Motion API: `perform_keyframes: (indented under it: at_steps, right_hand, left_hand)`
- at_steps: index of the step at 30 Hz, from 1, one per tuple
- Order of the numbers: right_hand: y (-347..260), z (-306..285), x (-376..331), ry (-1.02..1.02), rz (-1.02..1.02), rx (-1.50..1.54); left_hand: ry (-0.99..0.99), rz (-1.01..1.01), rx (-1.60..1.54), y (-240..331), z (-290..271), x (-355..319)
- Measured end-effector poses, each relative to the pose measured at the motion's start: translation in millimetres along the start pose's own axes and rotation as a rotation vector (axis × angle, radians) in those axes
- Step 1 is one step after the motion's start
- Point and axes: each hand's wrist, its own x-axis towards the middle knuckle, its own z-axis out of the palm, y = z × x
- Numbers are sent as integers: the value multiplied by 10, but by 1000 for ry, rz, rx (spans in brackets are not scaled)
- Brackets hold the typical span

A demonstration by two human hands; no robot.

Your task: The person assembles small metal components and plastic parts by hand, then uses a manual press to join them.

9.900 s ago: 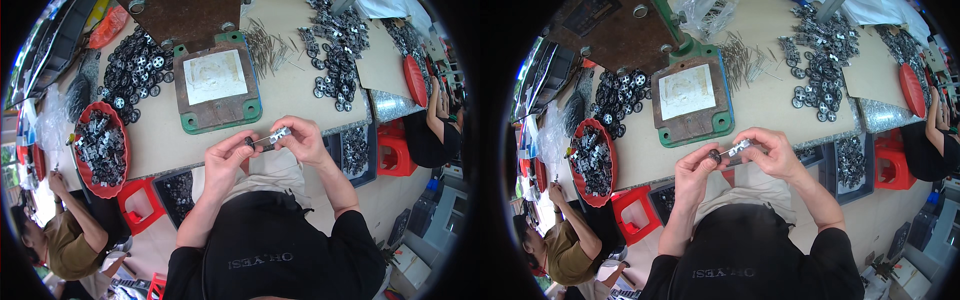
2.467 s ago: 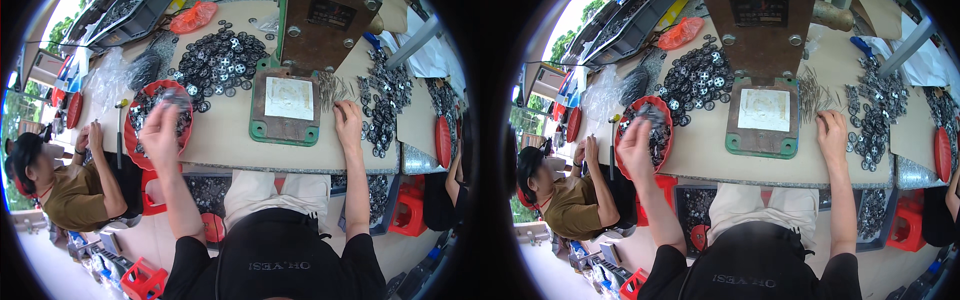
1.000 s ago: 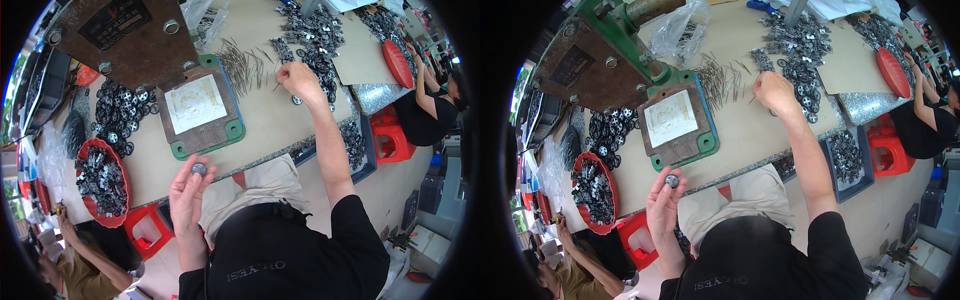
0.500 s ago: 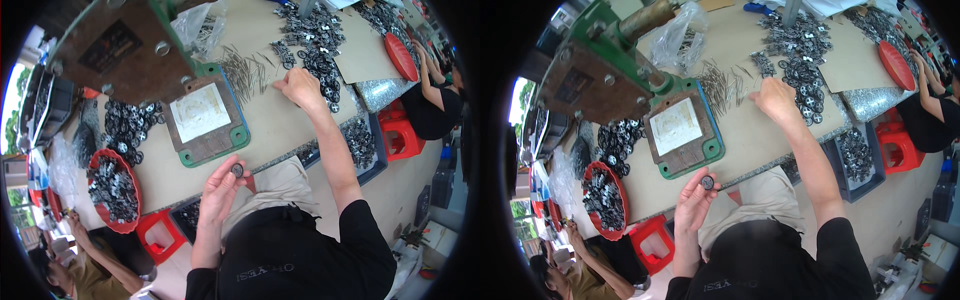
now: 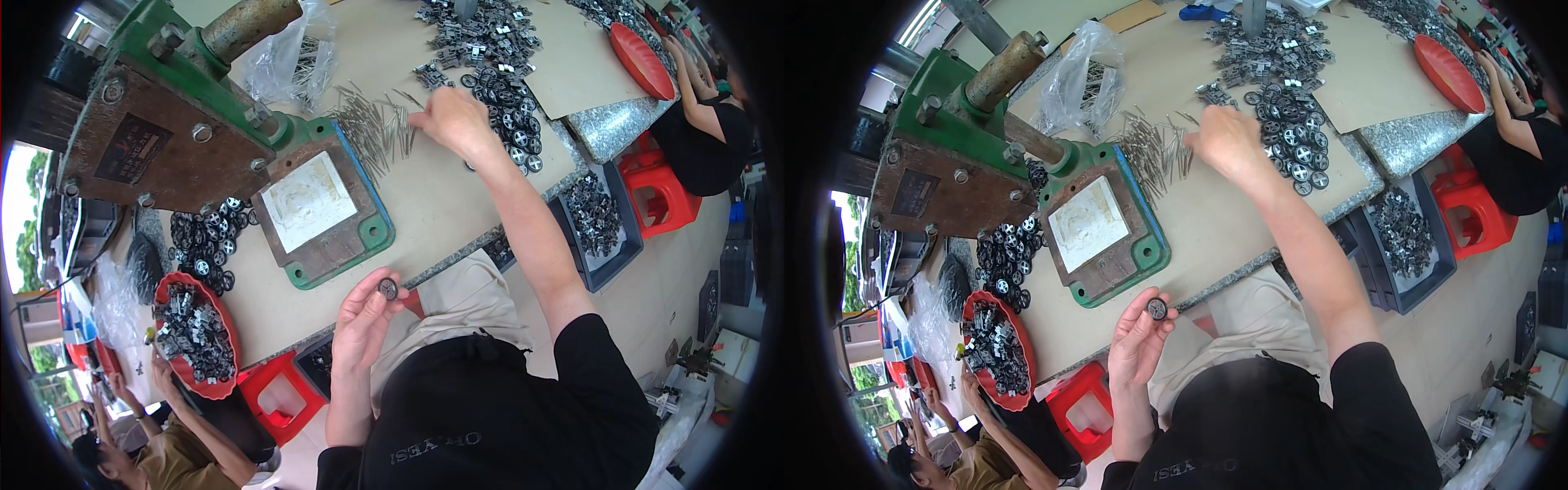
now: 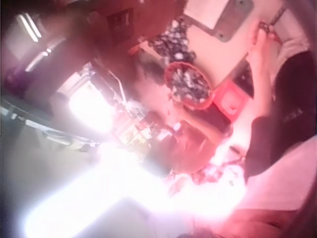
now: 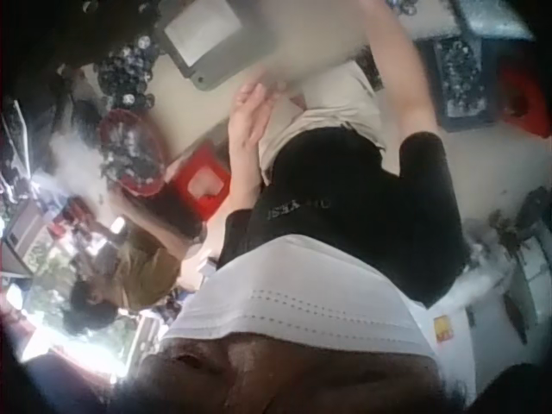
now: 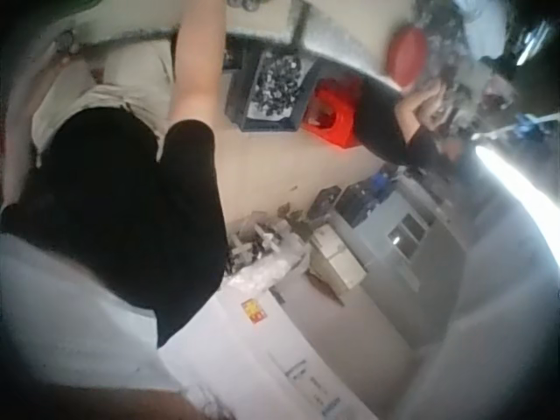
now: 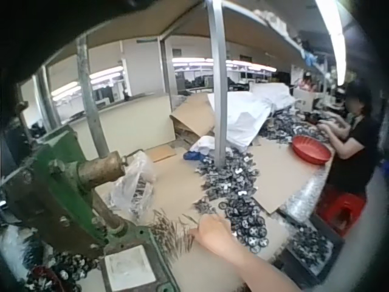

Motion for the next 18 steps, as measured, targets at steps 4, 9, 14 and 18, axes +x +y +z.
perform_keyframes:
  at_steps: [4,9,14,18]
  right_hand:
    - [-118,224,68,-74,-49,-118]
    - [6,187,70,-207,-87,-44]
    - [21,63,-48,-205,9,-88]
    - [-19,191,-117,-179,-109,-234]
  left_hand:
    - [-14,-18,8,2,26,30]
    - [15,-7,-1,5,-12,-4]
    - [17,-2,-26,-4,-36,0]
    - [37,25,-53,6,15,38]
